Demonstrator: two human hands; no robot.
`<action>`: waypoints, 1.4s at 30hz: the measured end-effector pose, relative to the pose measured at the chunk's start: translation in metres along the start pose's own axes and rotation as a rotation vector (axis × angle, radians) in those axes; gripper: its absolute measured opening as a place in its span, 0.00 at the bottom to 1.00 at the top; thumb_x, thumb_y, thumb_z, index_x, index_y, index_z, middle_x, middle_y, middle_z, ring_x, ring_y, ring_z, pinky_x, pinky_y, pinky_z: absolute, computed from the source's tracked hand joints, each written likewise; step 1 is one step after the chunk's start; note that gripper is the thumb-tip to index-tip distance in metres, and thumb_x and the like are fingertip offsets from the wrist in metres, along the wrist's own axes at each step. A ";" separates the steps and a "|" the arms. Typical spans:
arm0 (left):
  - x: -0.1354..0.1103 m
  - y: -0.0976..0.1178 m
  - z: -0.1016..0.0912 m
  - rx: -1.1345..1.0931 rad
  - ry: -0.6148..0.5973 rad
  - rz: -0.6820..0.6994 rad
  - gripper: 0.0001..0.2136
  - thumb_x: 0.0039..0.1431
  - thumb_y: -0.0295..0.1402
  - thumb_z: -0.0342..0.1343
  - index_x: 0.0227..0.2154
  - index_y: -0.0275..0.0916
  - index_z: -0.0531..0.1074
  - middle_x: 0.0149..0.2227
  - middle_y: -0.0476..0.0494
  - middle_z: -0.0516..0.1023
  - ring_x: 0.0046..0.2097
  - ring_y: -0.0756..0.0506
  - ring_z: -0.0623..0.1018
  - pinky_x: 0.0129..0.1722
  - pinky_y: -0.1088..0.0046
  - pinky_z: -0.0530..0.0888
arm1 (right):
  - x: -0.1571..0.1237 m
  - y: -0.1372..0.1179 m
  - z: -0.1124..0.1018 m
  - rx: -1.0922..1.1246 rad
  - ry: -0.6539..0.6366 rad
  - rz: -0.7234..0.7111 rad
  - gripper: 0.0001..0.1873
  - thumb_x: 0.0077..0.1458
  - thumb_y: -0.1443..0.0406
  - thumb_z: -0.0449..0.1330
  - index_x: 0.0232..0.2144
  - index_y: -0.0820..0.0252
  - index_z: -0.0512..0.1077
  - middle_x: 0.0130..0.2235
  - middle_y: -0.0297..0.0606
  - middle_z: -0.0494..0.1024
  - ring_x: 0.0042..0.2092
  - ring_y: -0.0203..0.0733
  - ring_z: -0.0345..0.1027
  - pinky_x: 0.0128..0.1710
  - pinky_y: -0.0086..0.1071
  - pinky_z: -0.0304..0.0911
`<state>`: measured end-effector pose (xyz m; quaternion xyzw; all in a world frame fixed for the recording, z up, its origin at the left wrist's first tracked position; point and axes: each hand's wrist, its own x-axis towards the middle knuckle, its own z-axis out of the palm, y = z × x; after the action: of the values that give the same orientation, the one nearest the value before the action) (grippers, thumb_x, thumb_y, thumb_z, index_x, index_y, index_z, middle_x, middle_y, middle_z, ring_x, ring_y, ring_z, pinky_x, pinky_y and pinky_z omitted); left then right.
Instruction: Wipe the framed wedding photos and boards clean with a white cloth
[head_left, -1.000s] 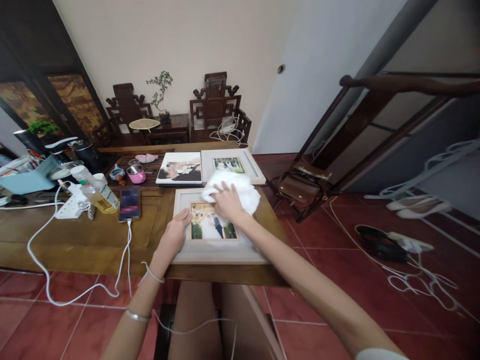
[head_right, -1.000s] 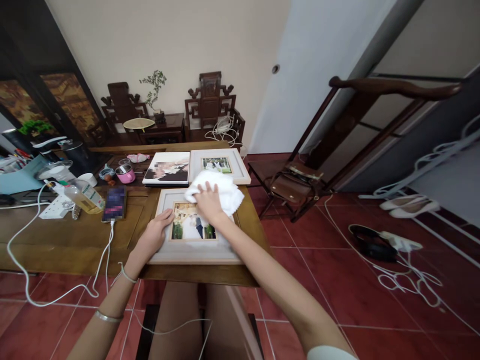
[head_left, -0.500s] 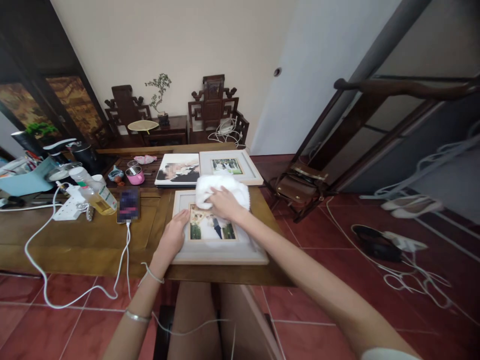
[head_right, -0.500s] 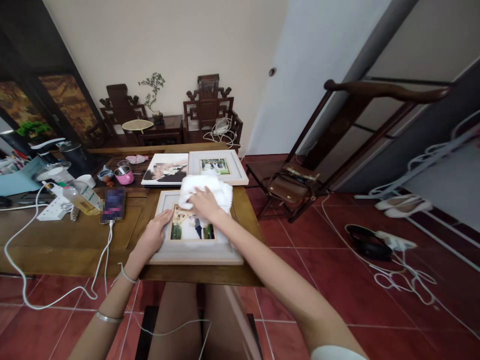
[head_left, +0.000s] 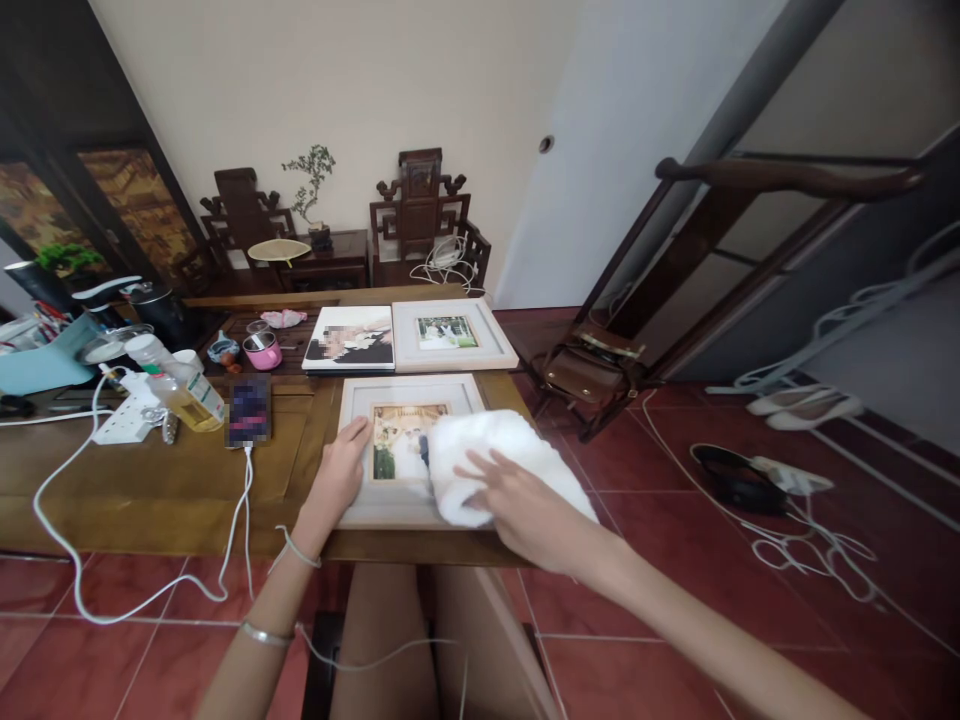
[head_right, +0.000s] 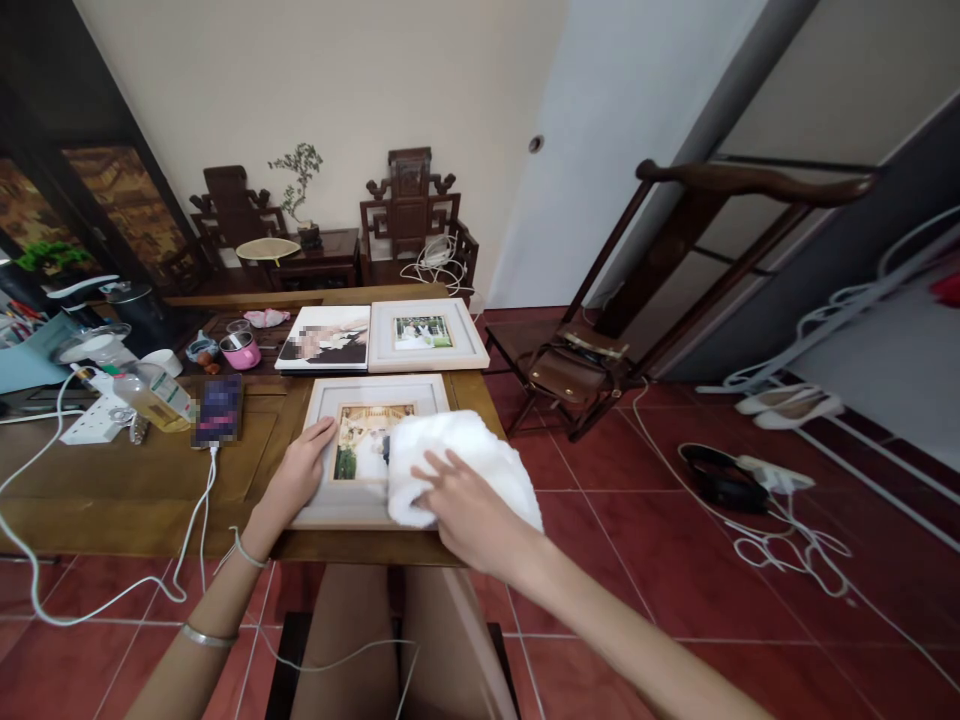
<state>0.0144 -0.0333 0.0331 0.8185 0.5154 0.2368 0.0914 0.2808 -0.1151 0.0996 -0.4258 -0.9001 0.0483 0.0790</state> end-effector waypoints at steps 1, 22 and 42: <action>0.000 -0.001 0.000 -0.008 0.005 -0.002 0.30 0.49 0.13 0.41 0.56 0.36 0.65 0.59 0.35 0.65 0.61 0.42 0.64 0.60 0.59 0.63 | -0.005 -0.008 -0.001 0.028 0.000 -0.017 0.26 0.36 0.78 0.50 0.35 0.56 0.79 0.52 0.38 0.74 0.59 0.48 0.59 0.59 0.46 0.54; 0.002 -0.008 0.002 -0.089 0.037 0.011 0.29 0.50 0.14 0.40 0.55 0.32 0.66 0.58 0.35 0.67 0.61 0.44 0.66 0.61 0.61 0.63 | 0.034 0.003 0.002 -0.112 -0.132 0.012 0.25 0.44 0.77 0.51 0.44 0.62 0.76 0.57 0.48 0.68 0.61 0.58 0.53 0.58 0.53 0.50; -0.001 -0.007 -0.002 -0.082 -0.051 -0.004 0.28 0.53 0.16 0.40 0.58 0.36 0.61 0.61 0.38 0.62 0.63 0.44 0.62 0.61 0.57 0.62 | 0.109 0.042 0.030 -0.128 0.034 0.058 0.26 0.48 0.77 0.50 0.50 0.68 0.72 0.63 0.50 0.58 0.64 0.62 0.42 0.61 0.57 0.40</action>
<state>0.0077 -0.0310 0.0316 0.8187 0.5046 0.2365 0.1383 0.2388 -0.0042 0.0747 -0.4564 -0.8872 -0.0144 0.0656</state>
